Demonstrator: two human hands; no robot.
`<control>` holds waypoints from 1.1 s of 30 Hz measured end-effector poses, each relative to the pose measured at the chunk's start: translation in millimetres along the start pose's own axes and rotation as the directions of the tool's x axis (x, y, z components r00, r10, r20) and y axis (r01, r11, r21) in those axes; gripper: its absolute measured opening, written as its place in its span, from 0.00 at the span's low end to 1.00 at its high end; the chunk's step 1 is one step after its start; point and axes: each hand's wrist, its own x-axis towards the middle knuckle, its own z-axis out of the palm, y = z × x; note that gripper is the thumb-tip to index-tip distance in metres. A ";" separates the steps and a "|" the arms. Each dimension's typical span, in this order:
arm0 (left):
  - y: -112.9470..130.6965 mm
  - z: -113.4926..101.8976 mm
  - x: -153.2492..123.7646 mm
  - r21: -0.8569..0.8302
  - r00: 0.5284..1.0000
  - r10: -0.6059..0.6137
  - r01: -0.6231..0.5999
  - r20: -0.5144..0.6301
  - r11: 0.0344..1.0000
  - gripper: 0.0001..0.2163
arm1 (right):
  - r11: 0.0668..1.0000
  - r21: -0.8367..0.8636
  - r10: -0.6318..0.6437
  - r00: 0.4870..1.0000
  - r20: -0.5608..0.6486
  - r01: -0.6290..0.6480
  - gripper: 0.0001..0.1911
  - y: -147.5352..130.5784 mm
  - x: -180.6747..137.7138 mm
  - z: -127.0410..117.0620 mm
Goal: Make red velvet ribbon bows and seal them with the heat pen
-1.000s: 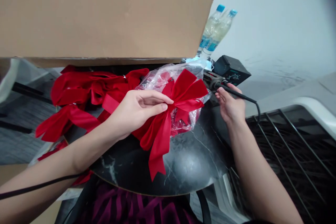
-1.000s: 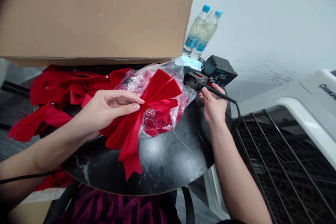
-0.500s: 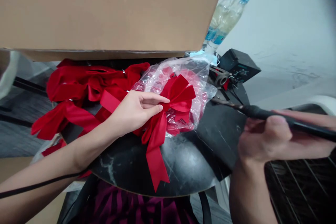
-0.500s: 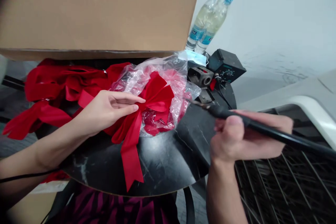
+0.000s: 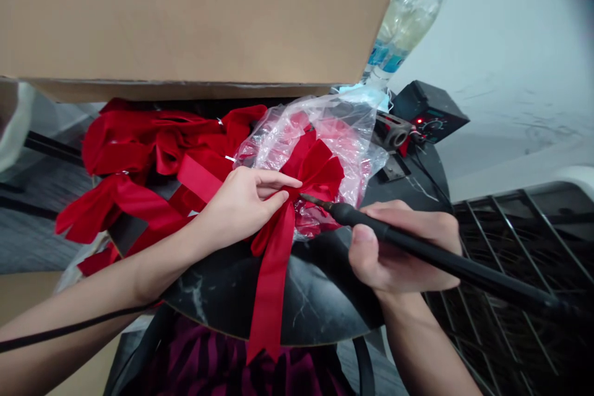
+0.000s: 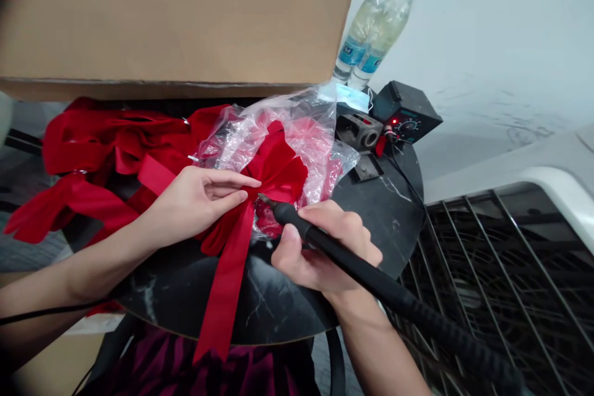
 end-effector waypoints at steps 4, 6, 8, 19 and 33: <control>1.6 0.8 0.7 0.004 1.000 -0.017 0.017 -0.009 1.000 0.12 | 0.997 -0.079 0.016 0.999 0.037 -0.013 0.06 -3.0 -3.3 -0.7; 1.7 1.1 0.5 0.009 1.000 -0.014 0.014 -0.009 1.000 0.12 | 0.996 -0.092 0.018 0.999 0.037 -0.014 0.06 -4.1 -3.5 -0.5; 1.4 1.5 0.0 0.012 1.000 -0.011 0.011 -0.004 1.000 0.12 | 0.994 -0.102 0.031 0.998 0.051 -0.025 0.06 -5.0 -3.2 -0.1; 1.4 2.9 2.0 0.031 1.000 0.000 0.000 -0.013 1.000 0.12 | 0.999 -0.031 0.015 0.998 0.055 -0.013 0.07 -4.3 -3.0 3.8; -6.2 2.1 0.1 0.055 1.000 0.028 -0.028 0.000 0.998 0.13 | 0.999 -0.032 -0.008 0.992 0.128 0.012 0.07 -4.4 1.5 7.8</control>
